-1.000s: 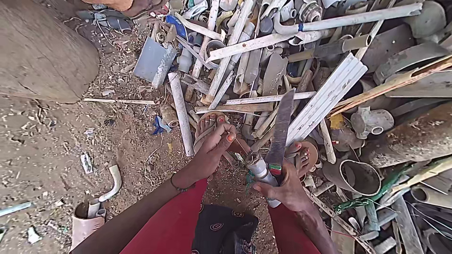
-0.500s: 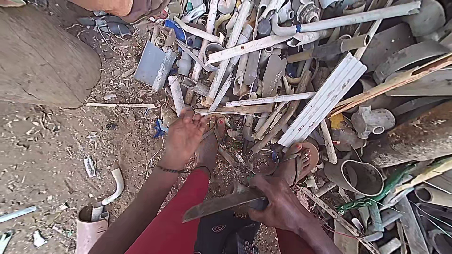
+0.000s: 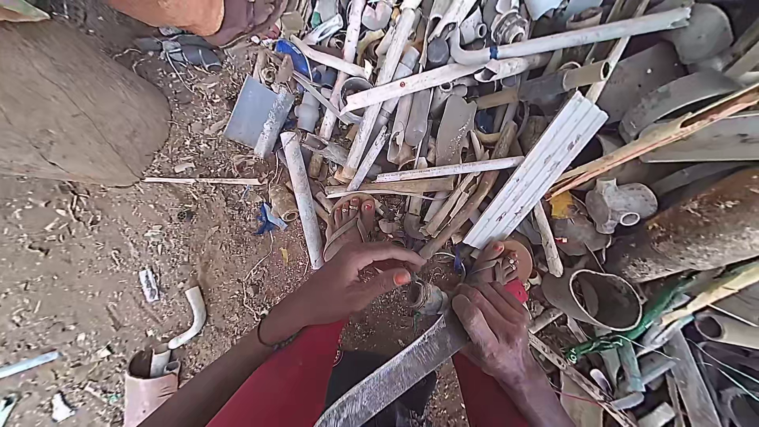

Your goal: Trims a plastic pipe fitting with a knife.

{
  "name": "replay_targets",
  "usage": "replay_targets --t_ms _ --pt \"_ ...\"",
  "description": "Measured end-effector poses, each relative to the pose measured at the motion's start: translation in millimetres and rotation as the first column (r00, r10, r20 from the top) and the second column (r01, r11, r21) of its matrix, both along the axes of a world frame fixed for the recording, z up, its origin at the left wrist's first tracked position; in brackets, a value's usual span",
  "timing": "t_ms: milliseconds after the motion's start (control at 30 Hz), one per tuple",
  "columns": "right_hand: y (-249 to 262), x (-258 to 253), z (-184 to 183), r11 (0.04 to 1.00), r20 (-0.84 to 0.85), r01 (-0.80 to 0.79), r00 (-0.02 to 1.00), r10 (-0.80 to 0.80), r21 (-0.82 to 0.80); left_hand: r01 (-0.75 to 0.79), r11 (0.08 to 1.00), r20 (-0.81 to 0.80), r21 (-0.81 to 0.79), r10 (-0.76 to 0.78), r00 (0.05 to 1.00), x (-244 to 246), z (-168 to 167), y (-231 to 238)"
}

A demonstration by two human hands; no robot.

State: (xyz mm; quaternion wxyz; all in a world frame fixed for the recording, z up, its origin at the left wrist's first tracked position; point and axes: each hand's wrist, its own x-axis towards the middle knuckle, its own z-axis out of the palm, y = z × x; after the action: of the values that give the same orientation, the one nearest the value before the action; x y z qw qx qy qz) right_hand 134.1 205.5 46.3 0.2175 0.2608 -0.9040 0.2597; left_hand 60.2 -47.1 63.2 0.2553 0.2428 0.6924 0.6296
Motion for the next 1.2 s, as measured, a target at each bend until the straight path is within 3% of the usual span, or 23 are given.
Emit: replay_targets --t_ms 200,467,633,767,900,1067,1133,1200 --pt "1 0 2 0.999 0.019 -0.025 1.000 0.024 0.046 -0.059 0.998 -0.150 0.012 0.060 0.987 4 -6 3" --pt "0 -1 -1 0.995 0.058 -0.075 0.996 0.072 0.060 -0.002 0.999 -0.132 -0.043 -0.004 0.991 4 -6 5" --pt "-1 -1 -1 0.994 0.065 -0.076 0.995 0.071 0.075 0.053 0.972 -0.181 -0.229 -0.096 0.979 6 -6 3" --pt "-3 -1 -1 0.989 0.087 -0.118 0.990 0.110 0.092 0.143 0.945 -0.227 -0.293 -0.214 0.950 5 -3 4" --pt "-4 0 -3 0.982 0.112 -0.153 0.984 0.141 0.109 0.136 0.925 -0.349 -0.355 -0.265 0.899 5 -3 5" --pt "-13 -3 -7 0.988 0.189 -0.135 0.971 0.148 -0.079 0.116 0.981 -0.396 -0.157 -0.170 0.902 8 -4 6" --pt "-19 -5 -8 0.975 0.293 -0.102 0.943 0.158 -0.197 0.088 0.991 -0.411 -0.100 -0.122 0.903 9 -2 5" --pt "-21 -5 -12 0.958 0.456 0.046 0.885 0.092 -0.282 0.040 0.999 -0.347 0.029 -0.027 0.937 13 4 1"
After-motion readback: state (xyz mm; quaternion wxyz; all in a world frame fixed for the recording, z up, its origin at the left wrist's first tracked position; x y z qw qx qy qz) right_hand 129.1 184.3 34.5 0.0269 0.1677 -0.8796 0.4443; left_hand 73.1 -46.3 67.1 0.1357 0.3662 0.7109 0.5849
